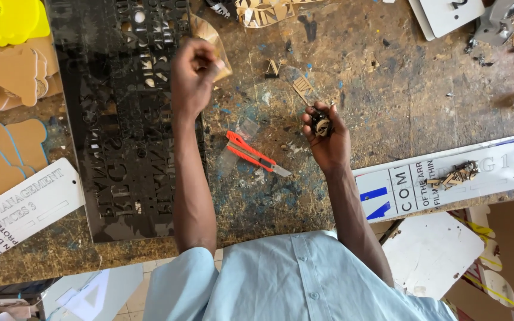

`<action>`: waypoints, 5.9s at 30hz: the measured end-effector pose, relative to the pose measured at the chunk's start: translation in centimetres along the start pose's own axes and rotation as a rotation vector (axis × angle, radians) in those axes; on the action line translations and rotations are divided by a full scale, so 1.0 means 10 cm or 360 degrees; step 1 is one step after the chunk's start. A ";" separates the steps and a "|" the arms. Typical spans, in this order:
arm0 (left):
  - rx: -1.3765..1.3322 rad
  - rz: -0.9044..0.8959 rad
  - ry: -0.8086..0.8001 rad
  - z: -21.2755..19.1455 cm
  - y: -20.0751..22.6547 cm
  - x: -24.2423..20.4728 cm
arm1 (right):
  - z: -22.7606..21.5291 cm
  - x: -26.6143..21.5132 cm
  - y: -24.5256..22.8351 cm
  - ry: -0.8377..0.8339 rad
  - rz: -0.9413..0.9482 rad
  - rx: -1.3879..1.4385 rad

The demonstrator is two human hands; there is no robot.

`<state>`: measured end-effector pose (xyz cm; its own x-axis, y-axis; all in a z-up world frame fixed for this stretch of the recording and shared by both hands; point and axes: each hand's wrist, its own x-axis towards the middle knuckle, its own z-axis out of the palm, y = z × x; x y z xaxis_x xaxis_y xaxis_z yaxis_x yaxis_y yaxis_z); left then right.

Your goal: The person uses a red utility knife to cut and remove excess material from a cardboard stencil featuring text such as 'ADMINISTRATION' and 'IRRIGATION'. They carefully scrape the surface to clean the cut letters and then gather the small cardboard scraps from the workbench, placing them onto a white rectangular board.

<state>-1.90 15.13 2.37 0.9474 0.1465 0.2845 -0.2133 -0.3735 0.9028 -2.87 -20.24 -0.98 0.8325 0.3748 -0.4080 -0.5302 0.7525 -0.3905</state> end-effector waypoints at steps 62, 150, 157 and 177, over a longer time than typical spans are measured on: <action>0.1007 0.0309 -0.0174 1.24 -0.27 0.06 | -0.02 -0.14 0.27 0.0289 -0.0057 -0.0559; 0.0906 0.0145 0.0501 6.48 2.25 -1.83 | -3.42 -1.27 -4.26 -0.0039 -0.0103 -0.0492; 0.1185 -0.0052 0.0418 6.67 2.24 -1.73 | -3.07 -1.12 -4.10 -0.0387 -0.0115 -0.0486; 0.1337 0.0052 0.0006 6.45 1.98 -1.54 | -3.57 -0.98 -4.23 -0.0694 0.0085 -0.0268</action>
<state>-5.33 -53.62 -4.94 0.9428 0.1260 0.3087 0.0091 -0.9353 0.3538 5.66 -75.12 -9.87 0.7739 0.6304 -0.0607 -0.5631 0.6412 -0.5212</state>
